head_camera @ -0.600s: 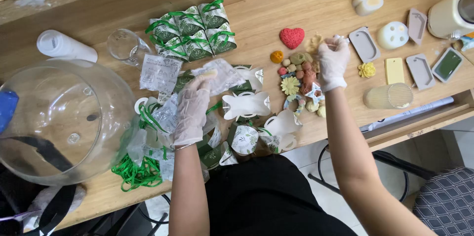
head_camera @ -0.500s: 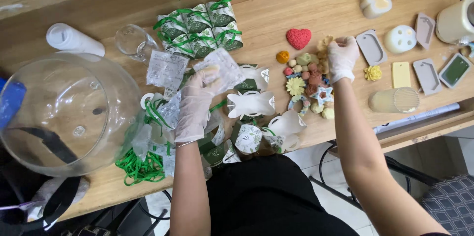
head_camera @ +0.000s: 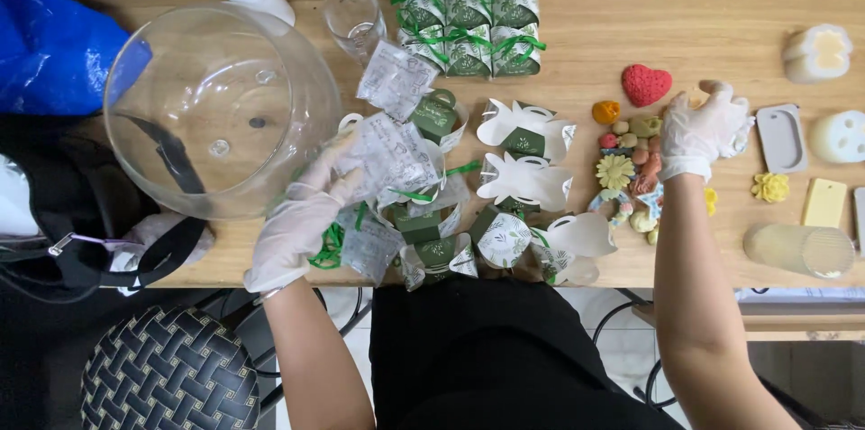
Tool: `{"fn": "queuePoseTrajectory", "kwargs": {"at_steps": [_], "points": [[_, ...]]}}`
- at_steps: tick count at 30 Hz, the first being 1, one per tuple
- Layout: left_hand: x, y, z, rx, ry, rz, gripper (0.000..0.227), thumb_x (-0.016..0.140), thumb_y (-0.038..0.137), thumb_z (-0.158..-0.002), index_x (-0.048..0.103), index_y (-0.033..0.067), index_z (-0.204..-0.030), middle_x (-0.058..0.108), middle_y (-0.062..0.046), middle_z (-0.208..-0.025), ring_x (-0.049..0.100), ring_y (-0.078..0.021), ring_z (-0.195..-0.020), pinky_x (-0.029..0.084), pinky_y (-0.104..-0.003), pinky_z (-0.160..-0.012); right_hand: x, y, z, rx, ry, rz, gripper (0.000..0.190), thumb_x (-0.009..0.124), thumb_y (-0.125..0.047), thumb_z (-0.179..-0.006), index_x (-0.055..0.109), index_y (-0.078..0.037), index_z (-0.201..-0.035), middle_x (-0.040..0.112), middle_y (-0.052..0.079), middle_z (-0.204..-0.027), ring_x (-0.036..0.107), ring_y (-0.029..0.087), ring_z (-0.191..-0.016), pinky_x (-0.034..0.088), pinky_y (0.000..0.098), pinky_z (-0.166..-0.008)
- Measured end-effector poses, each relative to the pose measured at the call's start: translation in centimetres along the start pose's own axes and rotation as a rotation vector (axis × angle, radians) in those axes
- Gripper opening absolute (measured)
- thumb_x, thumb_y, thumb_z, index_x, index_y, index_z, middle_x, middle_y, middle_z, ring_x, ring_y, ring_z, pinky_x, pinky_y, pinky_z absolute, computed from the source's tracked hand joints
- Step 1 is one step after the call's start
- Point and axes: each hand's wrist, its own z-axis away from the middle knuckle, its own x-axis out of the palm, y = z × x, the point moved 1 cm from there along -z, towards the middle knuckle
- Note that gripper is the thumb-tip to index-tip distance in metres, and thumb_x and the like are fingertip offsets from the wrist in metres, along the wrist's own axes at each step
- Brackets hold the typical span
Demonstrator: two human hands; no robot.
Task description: Packaging small decorative wax items and candles into paper boxes and organizing gift supplies.
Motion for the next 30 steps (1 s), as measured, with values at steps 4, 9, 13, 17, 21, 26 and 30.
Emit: {"fn": "queuePoseTrajectory", "kwargs": {"at_steps": [4,9,13,17,21,26,30], "points": [[0.8,1.9,0.9,-0.281,-0.137,-0.390,0.070,0.065,0.049,-0.095,0.038,0.0395,-0.158,0.041,-0.016,-0.154,0.041,-0.0364,-0.138,0.037,-0.042,-0.109,0.6,-5.0,1.9,-0.201,0.011,-0.111,0.030,0.077,-0.008,-0.090,0.065,-0.008,-0.119,0.060,0.018,-0.118,0.052,0.037,-0.118,0.041,0.0483,-0.102],[0.9,4.7,1.0,-0.239,0.071,-0.504,0.057,0.059,0.059,-0.092,0.056,0.0376,-0.144,0.062,-0.011,-0.144,0.058,-0.0352,-0.130,0.045,-0.044,-0.108,2.1,-11.4,2.3,-0.275,-0.240,-0.451,0.026,0.075,-0.012,-0.096,0.067,-0.008,-0.120,0.067,0.015,-0.112,0.062,0.031,-0.101,0.053,0.0414,-0.092],[1.2,10.3,0.6,-0.353,0.170,-0.436,0.060,0.056,0.059,-0.091,0.057,0.0312,-0.145,0.068,-0.017,-0.131,0.062,-0.0374,-0.123,0.048,-0.047,-0.102,3.6,-16.2,1.1,-0.249,-0.314,-0.399,0.029,0.076,-0.014,-0.094,0.068,-0.006,-0.120,0.068,0.019,-0.110,0.064,0.034,-0.100,0.052,0.0429,-0.092],[2.7,13.4,-1.8,-0.247,-0.065,-0.643,0.068,0.053,0.062,-0.096,0.048,0.0191,-0.148,0.070,-0.021,-0.113,0.066,-0.0402,-0.108,0.050,-0.052,-0.093,5.6,-19.4,-0.5,-0.449,-0.263,-0.468,0.038,0.074,-0.006,-0.090,0.068,-0.003,-0.127,0.065,0.024,-0.121,0.060,0.042,-0.112,0.049,0.0455,-0.095],[6.5,11.2,-5.6,-0.063,-0.239,-0.673,0.062,0.054,0.059,-0.093,0.054,0.0135,-0.135,0.074,-0.013,-0.102,0.069,-0.0363,-0.100,0.052,-0.051,-0.089,7.5,-20.0,-1.1,-0.510,-0.490,-0.559,0.029,0.068,0.002,-0.086,0.072,-0.008,-0.113,0.066,0.019,-0.125,0.062,0.039,-0.112,0.052,0.0427,-0.096],[14.4,5.1,-14.0,0.317,-0.093,-0.541,0.046,0.064,0.039,-0.091,0.055,0.0087,-0.125,0.071,-0.017,-0.103,0.070,-0.0357,-0.096,0.054,-0.049,-0.082,7.3,-17.9,1.1,-0.418,-0.566,-0.403,0.027,0.070,0.004,-0.086,0.074,-0.009,-0.110,0.067,0.016,-0.118,0.065,0.037,-0.108,0.053,0.0432,-0.093],[20.8,2.1,-19.3,0.469,0.111,-0.526,0.054,0.074,0.023,-0.075,0.058,0.0053,-0.124,0.068,-0.022,-0.099,0.067,-0.0404,-0.086,0.052,-0.052,-0.068,8.5,-15.4,3.0,-0.414,-0.552,-0.718,0.038,0.060,0.011,-0.084,0.067,-0.005,-0.117,0.065,0.015,-0.124,0.068,0.033,-0.109,0.058,0.0379,-0.094]]}}
